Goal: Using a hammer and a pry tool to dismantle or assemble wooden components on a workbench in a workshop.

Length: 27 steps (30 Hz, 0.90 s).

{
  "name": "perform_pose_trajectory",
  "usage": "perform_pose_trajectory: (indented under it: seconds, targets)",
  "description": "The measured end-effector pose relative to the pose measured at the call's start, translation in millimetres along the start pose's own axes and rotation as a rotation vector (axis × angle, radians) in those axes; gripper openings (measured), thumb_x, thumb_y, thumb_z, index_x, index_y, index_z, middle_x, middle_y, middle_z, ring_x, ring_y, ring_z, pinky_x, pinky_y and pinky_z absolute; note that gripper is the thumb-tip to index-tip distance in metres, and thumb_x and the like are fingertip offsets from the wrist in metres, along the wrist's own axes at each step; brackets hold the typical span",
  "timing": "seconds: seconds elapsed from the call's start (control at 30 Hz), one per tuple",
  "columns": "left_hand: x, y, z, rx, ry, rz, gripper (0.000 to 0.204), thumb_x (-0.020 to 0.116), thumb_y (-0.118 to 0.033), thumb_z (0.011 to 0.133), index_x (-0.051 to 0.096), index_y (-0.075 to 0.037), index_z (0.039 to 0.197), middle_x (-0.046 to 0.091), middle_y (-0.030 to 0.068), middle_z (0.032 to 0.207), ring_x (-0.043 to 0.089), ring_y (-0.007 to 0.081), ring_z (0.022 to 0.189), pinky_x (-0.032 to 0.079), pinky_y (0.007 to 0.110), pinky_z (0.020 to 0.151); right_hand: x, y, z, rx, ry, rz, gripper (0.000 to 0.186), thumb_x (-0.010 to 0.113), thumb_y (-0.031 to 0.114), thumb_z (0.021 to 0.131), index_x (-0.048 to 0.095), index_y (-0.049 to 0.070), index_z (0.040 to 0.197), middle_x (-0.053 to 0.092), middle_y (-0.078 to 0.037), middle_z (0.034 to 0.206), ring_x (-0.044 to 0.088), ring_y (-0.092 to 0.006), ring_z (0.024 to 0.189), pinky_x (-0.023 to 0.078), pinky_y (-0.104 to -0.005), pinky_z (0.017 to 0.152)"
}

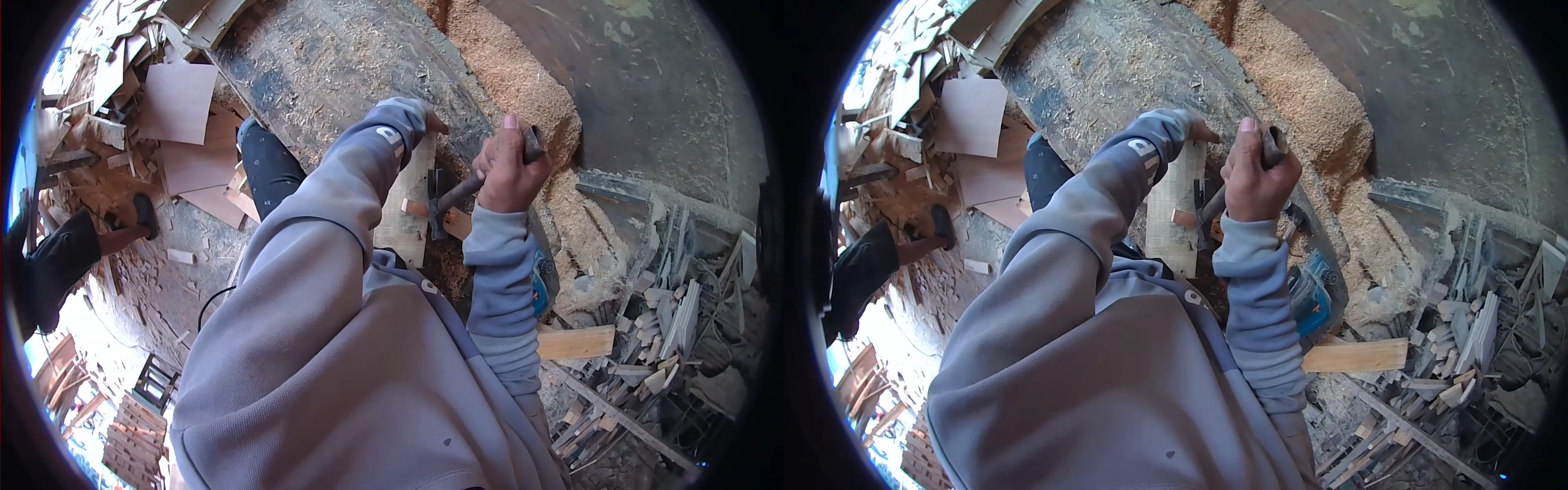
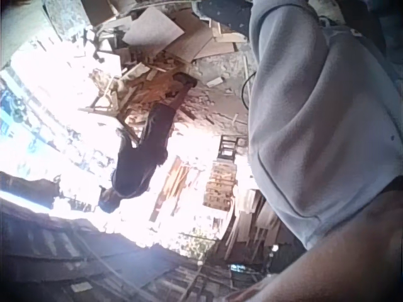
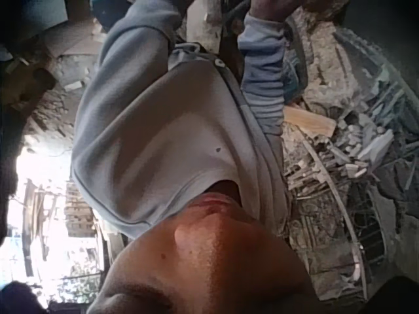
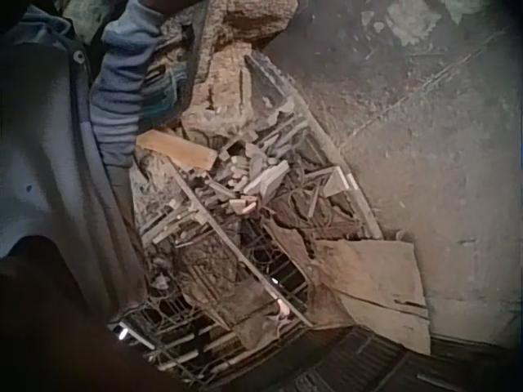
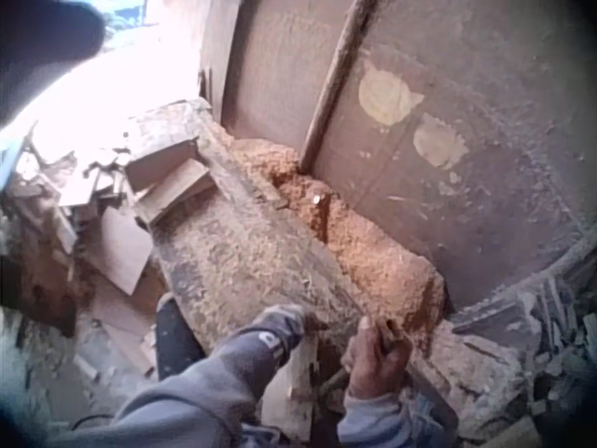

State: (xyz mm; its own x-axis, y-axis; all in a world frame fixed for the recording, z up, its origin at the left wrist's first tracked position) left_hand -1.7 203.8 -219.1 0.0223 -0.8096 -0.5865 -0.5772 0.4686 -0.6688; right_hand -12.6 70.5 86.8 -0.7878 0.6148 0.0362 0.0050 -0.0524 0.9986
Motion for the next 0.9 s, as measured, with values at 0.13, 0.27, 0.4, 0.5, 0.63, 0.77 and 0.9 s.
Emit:
perform_pose_trajectory:
  seconds: [0.13,0.27,0.4,0.5,0.63,0.77,0.9]
  targets:
    - [-3.0,-4.6,-6.6,-0.005,-0.008,-0.038,0.043,0.061,-0.040,0.082,0.070,-0.002,0.101,0.069,0.0195,0.097,0.066,0.0348,0.093,0.050,0.044,0.084,-0.1,0.1,-6.7,0.012,0.003,0.005,0.038,0.057,0.015,0.096,0.040,0.008,0.062,0.041,0.004,0.050,0.037,-0.0035,0.041,0.026,-0.0229,0.037]
    - [-4.0,-5.9,-5.1,-0.011,-0.005,-0.040,0.042,0.061,-0.039,0.083,0.070,-0.002,0.101,0.069,0.0197,0.097,0.066,0.0349,0.093,0.050,0.044,0.083,-9.4,0.8,-8.3,-0.006,-0.018,-0.024,0.037,0.056,0.015,0.096,0.042,0.007,0.063,0.043,0.003,0.051,0.039,-0.0042,0.043,0.028,-0.0233,0.040]
    - [-4.3,-3.2,-3.8,-0.028,-0.019,-0.049,0.041,0.060,-0.038,0.083,0.070,-0.002,0.101,0.069,0.0200,0.097,0.066,0.0349,0.093,0.050,0.044,0.083,-13.9,-7.0,-4.6,0.011,-0.008,-0.079,0.034,0.057,0.017,0.095,0.047,0.005,0.065,0.047,0.001,0.053,0.042,-0.0058,0.047,0.031,-0.0245,0.043]
    - [-6.7,0.0,-6.1,-0.045,-0.050,-0.082,0.041,0.060,-0.037,0.083,0.070,-0.002,0.101,0.069,0.0202,0.097,0.066,0.0350,0.092,0.050,0.044,0.083,-15.0,-8.5,0.8,-0.017,-0.023,-0.113,0.033,0.057,0.016,0.094,0.047,0.006,0.065,0.043,0.003,0.053,0.040,-0.0054,0.047,0.029,-0.0240,0.044]
    - [-9.1,-0.2,-7.3,-0.074,-0.076,-0.123,0.040,0.060,-0.036,0.083,0.070,-0.002,0.101,0.069,0.0204,0.097,0.066,0.0350,0.092,0.050,0.045,0.083,-22.0,-10.3,4.3,0.072,-0.099,-0.040,0.034,0.056,0.020,0.095,0.045,0.009,0.065,0.041,0.002,0.052,0.039,-0.0067,0.046,0.028,-0.0245,0.044]
    - [-8.2,-3.8,-9.4,-0.112,-0.070,-0.172,0.039,0.059,-0.035,0.083,0.070,-0.002,0.101,0.069,0.0207,0.096,0.066,0.0351,0.092,0.050,0.045,0.083,-19.0,-5.8,3.4,0.004,-0.052,-0.180,0.038,0.054,0.023,0.097,0.043,0.009,0.064,0.038,0.002,0.051,0.038,-0.0073,0.045,0.028,-0.0245,0.042]
    - [-5.4,-6.4,-13.6,-0.155,-0.074,-0.210,0.038,0.059,-0.034,0.083,0.070,-0.001,0.101,0.069,0.0209,0.096,0.066,0.0352,0.092,0.050,0.045,0.083,-20.6,-7.6,3.0,0.042,-0.076,-0.114,0.039,0.052,0.025,0.098,0.042,0.009,0.063,0.033,0.004,0.053,0.030,-0.0058,0.045,0.024,-0.0240,0.042]
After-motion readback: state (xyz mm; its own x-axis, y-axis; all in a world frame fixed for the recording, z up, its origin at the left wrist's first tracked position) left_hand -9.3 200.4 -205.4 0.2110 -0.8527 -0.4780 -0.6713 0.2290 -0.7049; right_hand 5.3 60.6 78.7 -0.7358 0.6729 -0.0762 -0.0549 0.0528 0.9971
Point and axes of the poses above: each hand's wrist, its own z-axis towards the middle knuckle, its own x-axis out of the palm, y = z × x, the point moved 6 cm from there along z, towards the middle knuckle
